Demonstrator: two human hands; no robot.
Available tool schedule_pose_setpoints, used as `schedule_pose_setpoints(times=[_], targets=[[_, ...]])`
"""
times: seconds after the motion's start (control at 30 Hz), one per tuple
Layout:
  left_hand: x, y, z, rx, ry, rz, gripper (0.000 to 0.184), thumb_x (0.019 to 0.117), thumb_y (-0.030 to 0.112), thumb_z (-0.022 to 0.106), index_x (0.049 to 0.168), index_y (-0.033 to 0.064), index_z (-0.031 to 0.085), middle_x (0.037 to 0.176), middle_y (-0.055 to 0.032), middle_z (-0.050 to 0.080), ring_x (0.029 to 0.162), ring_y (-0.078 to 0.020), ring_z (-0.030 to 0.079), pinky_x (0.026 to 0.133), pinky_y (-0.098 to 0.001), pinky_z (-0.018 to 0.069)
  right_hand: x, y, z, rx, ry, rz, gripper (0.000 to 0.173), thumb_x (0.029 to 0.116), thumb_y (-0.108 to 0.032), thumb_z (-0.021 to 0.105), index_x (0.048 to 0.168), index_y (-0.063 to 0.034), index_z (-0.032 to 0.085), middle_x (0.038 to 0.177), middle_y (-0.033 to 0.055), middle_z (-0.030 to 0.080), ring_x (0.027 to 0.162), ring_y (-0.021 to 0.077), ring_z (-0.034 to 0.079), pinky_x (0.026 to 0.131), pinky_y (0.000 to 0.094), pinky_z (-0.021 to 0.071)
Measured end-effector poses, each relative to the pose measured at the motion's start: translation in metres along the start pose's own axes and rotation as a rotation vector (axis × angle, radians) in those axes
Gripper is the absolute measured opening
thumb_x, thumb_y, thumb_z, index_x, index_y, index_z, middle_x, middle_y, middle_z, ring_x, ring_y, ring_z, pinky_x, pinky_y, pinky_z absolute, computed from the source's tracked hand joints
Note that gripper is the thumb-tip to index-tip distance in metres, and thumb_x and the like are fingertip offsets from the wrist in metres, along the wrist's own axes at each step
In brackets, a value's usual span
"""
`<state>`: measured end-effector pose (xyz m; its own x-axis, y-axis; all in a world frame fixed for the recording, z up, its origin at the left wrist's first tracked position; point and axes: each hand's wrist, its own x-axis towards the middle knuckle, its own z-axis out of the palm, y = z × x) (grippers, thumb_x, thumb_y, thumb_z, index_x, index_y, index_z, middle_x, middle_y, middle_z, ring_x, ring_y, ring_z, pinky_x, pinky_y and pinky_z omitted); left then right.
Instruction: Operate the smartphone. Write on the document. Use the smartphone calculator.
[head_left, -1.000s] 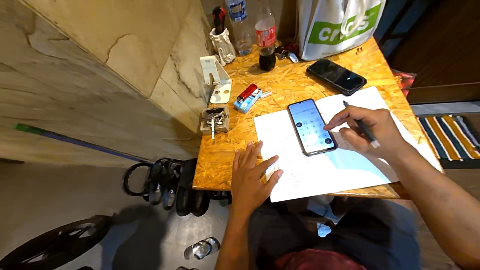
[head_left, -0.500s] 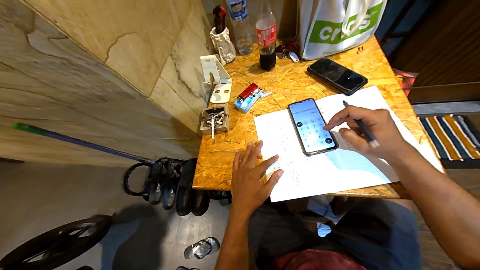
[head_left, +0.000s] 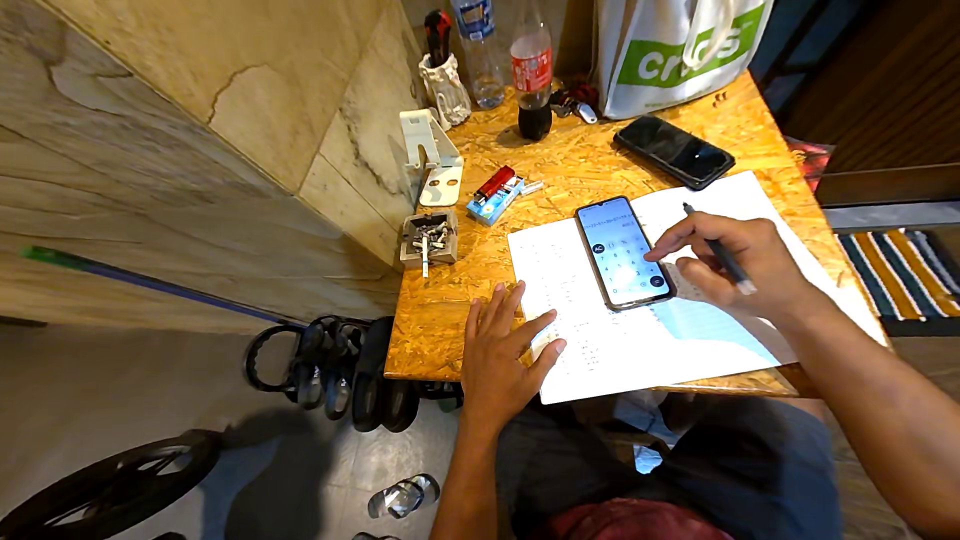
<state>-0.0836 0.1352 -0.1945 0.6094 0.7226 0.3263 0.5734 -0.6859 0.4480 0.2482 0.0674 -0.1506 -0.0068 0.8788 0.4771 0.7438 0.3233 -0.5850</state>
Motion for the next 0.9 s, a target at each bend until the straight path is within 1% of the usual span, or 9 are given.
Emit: schedule_pose_setpoints(times=[0.13, 0.37, 0.47, 0.53, 0.73, 0.9], targets=[[0.0004, 0.0002, -0.0001, -0.001, 0.003, 0.001, 0.036, 0.0981, 0.059, 0.056, 0.125, 0.0412, 0.073, 0.155, 0.0019, 0.052, 0.151, -0.0232, 0.036, 0.126, -0.0589, 0.0188, 0.0001, -0.0010, 0.0002, 0.005, -0.002, 0.010, 0.027, 0.0851, -0.017, 0.054, 0.106, -0.0129, 0.071, 0.085, -0.0063, 0.070, 0.054, -0.0022, 0.046, 0.045, 0.0190, 0.0373], [0.0002, 0.0007, -0.0004, 0.002, 0.003, 0.000, 0.037, 0.0980, 0.059, 0.056, 0.125, 0.0409, 0.073, 0.154, 0.0017, 0.052, 0.151, -0.0232, 0.037, 0.126, -0.0583, 0.0196, 0.0000, -0.0002, 0.0009, 0.024, 0.003, 0.007, 0.028, 0.0847, -0.017, 0.055, 0.107, -0.0128, 0.071, 0.084, -0.0065, 0.070, 0.053, -0.0022, 0.044, 0.045, 0.0190, 0.0358], [0.0003, 0.0008, -0.0007, 0.006, -0.001, 0.003, 0.037, 0.0980, 0.059, 0.056, 0.125, 0.0406, 0.073, 0.154, 0.0016, 0.052, 0.151, -0.0234, 0.037, 0.126, -0.0581, 0.0198, 0.0001, 0.0000, 0.0005, 0.017, 0.001, -0.002, 0.027, 0.0849, -0.017, 0.054, 0.106, -0.0131, 0.070, 0.086, -0.0068, 0.070, 0.054, -0.0022, 0.046, 0.045, 0.0191, 0.0382], [0.0004, 0.0006, -0.0008, 0.005, 0.000, 0.001, 0.037, 0.0980, 0.059, 0.056, 0.125, 0.0409, 0.073, 0.154, 0.0019, 0.052, 0.151, -0.0233, 0.037, 0.126, -0.0581, 0.0197, 0.0000, -0.0003, 0.0006, 0.013, 0.003, 0.002, 0.027, 0.0849, -0.018, 0.054, 0.106, -0.0130, 0.071, 0.085, -0.0067, 0.070, 0.053, -0.0021, 0.046, 0.045, 0.0192, 0.0374], [0.0001, 0.0001, -0.0001, -0.006, 0.000, 0.000, 0.037, 0.0984, 0.059, 0.056, 0.125, 0.0409, 0.073, 0.155, 0.0017, 0.052, 0.151, -0.0234, 0.037, 0.126, -0.0590, 0.0189, 0.0003, -0.0008, 0.0001, -0.015, -0.007, 0.003, 0.028, 0.0850, -0.017, 0.053, 0.107, -0.0127, 0.070, 0.089, -0.0049, 0.072, 0.056, -0.0010, 0.049, 0.047, 0.0206, 0.0400], [-0.0003, -0.0001, -0.0002, -0.002, 0.007, 0.003, 0.036, 0.0985, 0.059, 0.056, 0.125, 0.0408, 0.073, 0.155, 0.0023, 0.052, 0.151, -0.0227, 0.036, 0.126, -0.0585, 0.0188, 0.0002, -0.0006, -0.0004, -0.007, -0.007, 0.004, 0.028, 0.0853, -0.018, 0.054, 0.108, -0.0130, 0.070, 0.086, -0.0058, 0.070, 0.054, -0.0009, 0.045, 0.045, 0.0207, 0.0371]])
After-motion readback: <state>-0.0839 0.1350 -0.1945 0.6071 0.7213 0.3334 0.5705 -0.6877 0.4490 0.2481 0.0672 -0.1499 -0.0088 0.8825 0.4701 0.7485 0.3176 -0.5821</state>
